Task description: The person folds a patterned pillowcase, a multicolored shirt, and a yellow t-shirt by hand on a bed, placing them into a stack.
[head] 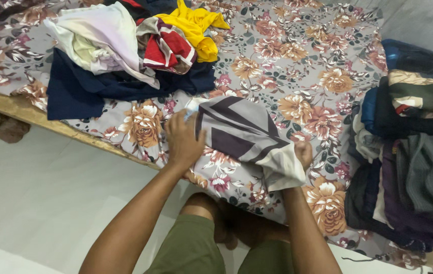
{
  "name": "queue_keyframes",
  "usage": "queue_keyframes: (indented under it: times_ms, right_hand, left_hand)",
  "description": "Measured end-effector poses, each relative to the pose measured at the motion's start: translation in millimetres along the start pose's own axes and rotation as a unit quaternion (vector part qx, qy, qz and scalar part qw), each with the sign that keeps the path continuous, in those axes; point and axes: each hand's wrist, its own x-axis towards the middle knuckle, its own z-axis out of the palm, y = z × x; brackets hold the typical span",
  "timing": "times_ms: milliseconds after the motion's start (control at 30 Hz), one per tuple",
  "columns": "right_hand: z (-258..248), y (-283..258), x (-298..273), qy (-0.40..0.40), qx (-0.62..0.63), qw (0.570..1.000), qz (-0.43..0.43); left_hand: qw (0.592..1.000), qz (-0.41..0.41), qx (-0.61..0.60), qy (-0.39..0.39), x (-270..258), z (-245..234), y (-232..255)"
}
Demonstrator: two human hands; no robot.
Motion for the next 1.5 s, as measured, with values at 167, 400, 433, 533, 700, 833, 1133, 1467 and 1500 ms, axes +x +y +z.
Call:
queue_keyframes:
  times_ms: [167,400,433,533,700,833,1133,1467,1500]
  right_hand:
    - [4.7,-0.9,-1.5,-0.059,-0.056,0.997,-0.011]
    - [4.0,-3.3,-7.0,-0.122,-0.169,0.977,-0.037]
    - [3.4,-3.5,-6.2,-0.135,-0.178,0.974,-0.040]
    - [-1.3,2.9,-6.7,-0.195,-0.131,0.972,-0.032]
    - [-26.1,36.4,21.5,-0.157,0.008,0.987,0.015]
    - [-39.5,48.7,37.4,-0.102,0.246,0.957,0.111]
    - [-9.0,-19.3,3.4,-0.082,0.415,0.882,0.209]
    - [-18.1,-15.2,3.4,-0.106,0.361,0.906,0.195]
    - [-20.8,-12.5,5.1,-0.114,0.343,0.912,0.193]
  left_hand:
    - [0.992,-0.102,-0.066,0.024,-5.0,12.7,-13.0]
    - [0.995,0.020,-0.096,0.037,-12.7,-1.1,-6.5]
    - [0.994,0.045,-0.086,0.038,-12.4,-4.2,-4.6]
    - [0.992,0.017,-0.126,0.017,-9.9,-10.1,3.8]
    - [0.990,-0.081,-0.098,0.058,-1.6,-7.7,-4.2]
    - [0.987,-0.109,-0.114,0.014,-7.0,0.3,-9.4]
    - [0.965,0.119,-0.200,0.122,-22.9,7.3,-9.0]
    - [0.968,0.101,-0.229,-0.003,-27.4,27.1,-11.9]
    - [0.966,0.104,-0.237,0.011,-28.4,21.3,-11.6]
